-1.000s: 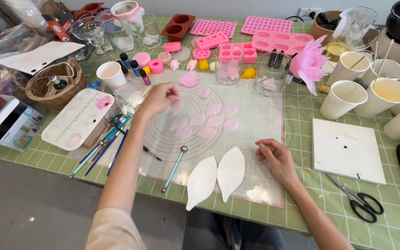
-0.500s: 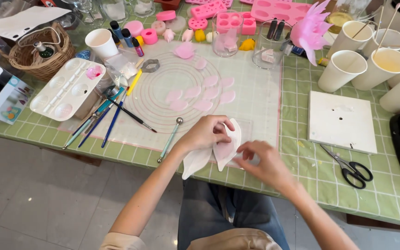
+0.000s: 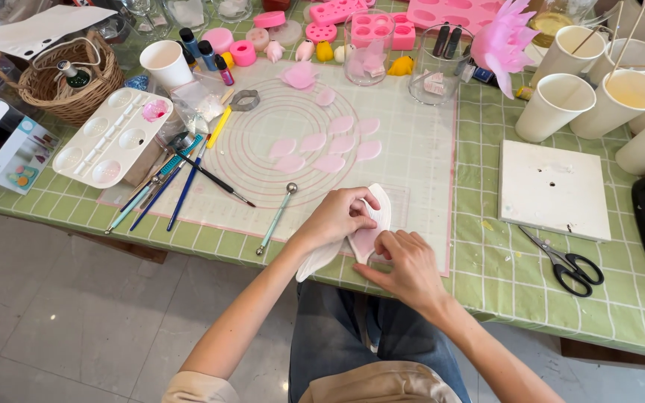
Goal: Shaping and assembling wax petals to create a flower candle.
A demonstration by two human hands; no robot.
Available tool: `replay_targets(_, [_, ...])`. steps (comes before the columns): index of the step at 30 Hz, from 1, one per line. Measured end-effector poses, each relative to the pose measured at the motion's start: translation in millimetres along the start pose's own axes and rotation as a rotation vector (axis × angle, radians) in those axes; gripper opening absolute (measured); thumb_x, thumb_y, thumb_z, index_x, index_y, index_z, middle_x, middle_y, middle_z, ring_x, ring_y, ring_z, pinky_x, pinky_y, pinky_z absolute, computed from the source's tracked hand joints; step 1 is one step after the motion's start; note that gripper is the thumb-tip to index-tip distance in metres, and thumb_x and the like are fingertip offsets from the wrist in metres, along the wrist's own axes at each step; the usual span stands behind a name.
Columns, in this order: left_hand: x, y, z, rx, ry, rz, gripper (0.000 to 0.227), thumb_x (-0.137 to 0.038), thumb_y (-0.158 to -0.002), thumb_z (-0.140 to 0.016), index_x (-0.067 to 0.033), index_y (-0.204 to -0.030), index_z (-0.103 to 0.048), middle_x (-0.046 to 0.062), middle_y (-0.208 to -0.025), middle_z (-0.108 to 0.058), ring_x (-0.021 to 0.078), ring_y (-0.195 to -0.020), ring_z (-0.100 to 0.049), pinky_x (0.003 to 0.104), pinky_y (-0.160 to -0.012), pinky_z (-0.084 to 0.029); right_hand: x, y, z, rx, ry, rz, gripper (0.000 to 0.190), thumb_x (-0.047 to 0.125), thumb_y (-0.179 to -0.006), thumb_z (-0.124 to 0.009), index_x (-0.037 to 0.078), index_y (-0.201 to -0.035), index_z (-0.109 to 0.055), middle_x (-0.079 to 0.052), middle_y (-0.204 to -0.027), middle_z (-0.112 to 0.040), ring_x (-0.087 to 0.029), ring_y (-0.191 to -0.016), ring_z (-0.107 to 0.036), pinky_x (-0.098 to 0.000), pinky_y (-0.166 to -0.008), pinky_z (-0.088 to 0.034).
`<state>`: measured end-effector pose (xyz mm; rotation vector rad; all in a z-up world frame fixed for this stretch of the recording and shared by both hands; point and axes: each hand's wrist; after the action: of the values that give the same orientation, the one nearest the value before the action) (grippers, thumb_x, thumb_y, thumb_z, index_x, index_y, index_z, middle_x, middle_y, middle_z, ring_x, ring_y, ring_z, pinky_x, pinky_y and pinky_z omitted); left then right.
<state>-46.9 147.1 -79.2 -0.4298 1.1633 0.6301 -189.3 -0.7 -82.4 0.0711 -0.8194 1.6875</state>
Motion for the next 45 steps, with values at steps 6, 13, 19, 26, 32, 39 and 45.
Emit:
replay_targets(6, [-13,10,-15,-0.157,-0.018,0.039,0.021,-0.003,-0.082,-0.077,-0.0015,-0.101,-0.069,0.007,-0.072,-0.072,0.0111,-0.067,-0.066,0.029,-0.063,-0.052,-9,3,21,0.021,0.037,0.03,0.037,0.031,-0.069,-0.089,0.01,-0.076,-0.059,-0.003,-0.067,-0.06,-0.024,-0.063,-0.058,-0.0389,-0.064,-0.045])
replay_targets(13, [-7,14,-21,-0.196,-0.166,-0.071,0.023,-0.003,-0.081,-0.076,-0.0042,-0.103,-0.07,0.009,-0.077,-0.073,0.0167,-0.068,-0.07,0.032,-0.065,-0.056,-2,9,21,0.022,-0.01,-0.001,0.031,0.03,-0.072,-0.088,0.01,-0.083,-0.067,-0.003,-0.069,-0.062,-0.022,-0.063,-0.059,-0.0378,-0.066,-0.047])
replay_targets(19, [-19,21,-26,-0.166,-0.294,-0.083,0.028,-0.003,-0.08,-0.074,-0.0044,-0.107,-0.069,0.014,-0.088,-0.073,0.0284,-0.079,-0.073,0.039,-0.073,-0.056,0,12,26,-0.015,-0.013,0.062,0.035,0.028,-0.074,-0.085,0.008,-0.101,-0.073,-0.004,-0.082,-0.066,-0.024,-0.076,-0.061,-0.0388,-0.072,-0.048])
replay_targets(26, [-12,21,-23,-0.226,-0.431,-0.154,0.031,-0.004,-0.079,-0.072,-0.0039,-0.11,-0.069,0.013,-0.104,-0.072,0.0335,-0.093,-0.07,0.044,-0.09,-0.05,-1,13,24,0.004,0.029,0.083,0.034,0.025,-0.077,-0.084,0.013,-0.108,-0.077,-0.002,-0.083,-0.065,-0.022,-0.078,-0.059,-0.0379,-0.074,-0.048])
replay_targets(32, [-15,16,-24,-0.258,-0.369,-0.066,0.028,-0.002,-0.078,-0.074,-0.0059,-0.106,-0.071,0.013,-0.094,-0.072,0.029,-0.085,-0.069,0.041,-0.077,-0.054,-1,14,25,-0.001,0.027,0.077,0.033,0.025,-0.077,-0.084,0.011,-0.106,-0.077,-0.003,-0.083,-0.065,-0.023,-0.077,-0.059,-0.038,-0.074,-0.048])
replay_targets(39, [-15,13,-18,-0.251,-0.035,-0.037,0.022,0.0,-0.082,-0.073,-0.0049,-0.104,-0.076,0.006,-0.092,-0.072,0.0179,-0.074,-0.065,0.03,-0.07,-0.054,-25,18,12,-0.001,-0.337,-0.323,0.027,0.02,-0.084,-0.081,0.006,-0.107,-0.078,-0.004,-0.084,-0.074,-0.012,-0.072,-0.065,-0.0273,-0.061,-0.054])
replay_targets(45, [7,13,-31,-0.372,0.586,-0.104,0.02,0.003,-0.091,-0.07,0.0029,-0.111,-0.07,0.008,-0.095,-0.071,0.009,-0.079,-0.068,0.024,-0.074,-0.057,-51,-8,2,-0.007,-0.699,-0.594,0.022,0.019,-0.095,-0.072,0.001,-0.107,-0.076,-0.006,-0.087,-0.075,-0.008,-0.074,-0.064,-0.0242,-0.065,-0.052])
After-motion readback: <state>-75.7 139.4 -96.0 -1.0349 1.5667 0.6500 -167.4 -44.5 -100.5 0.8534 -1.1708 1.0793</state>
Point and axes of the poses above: each hand's wrist, its own y-axis away from the middle knuckle, its own z-axis out of the back of the hand, x = y × z
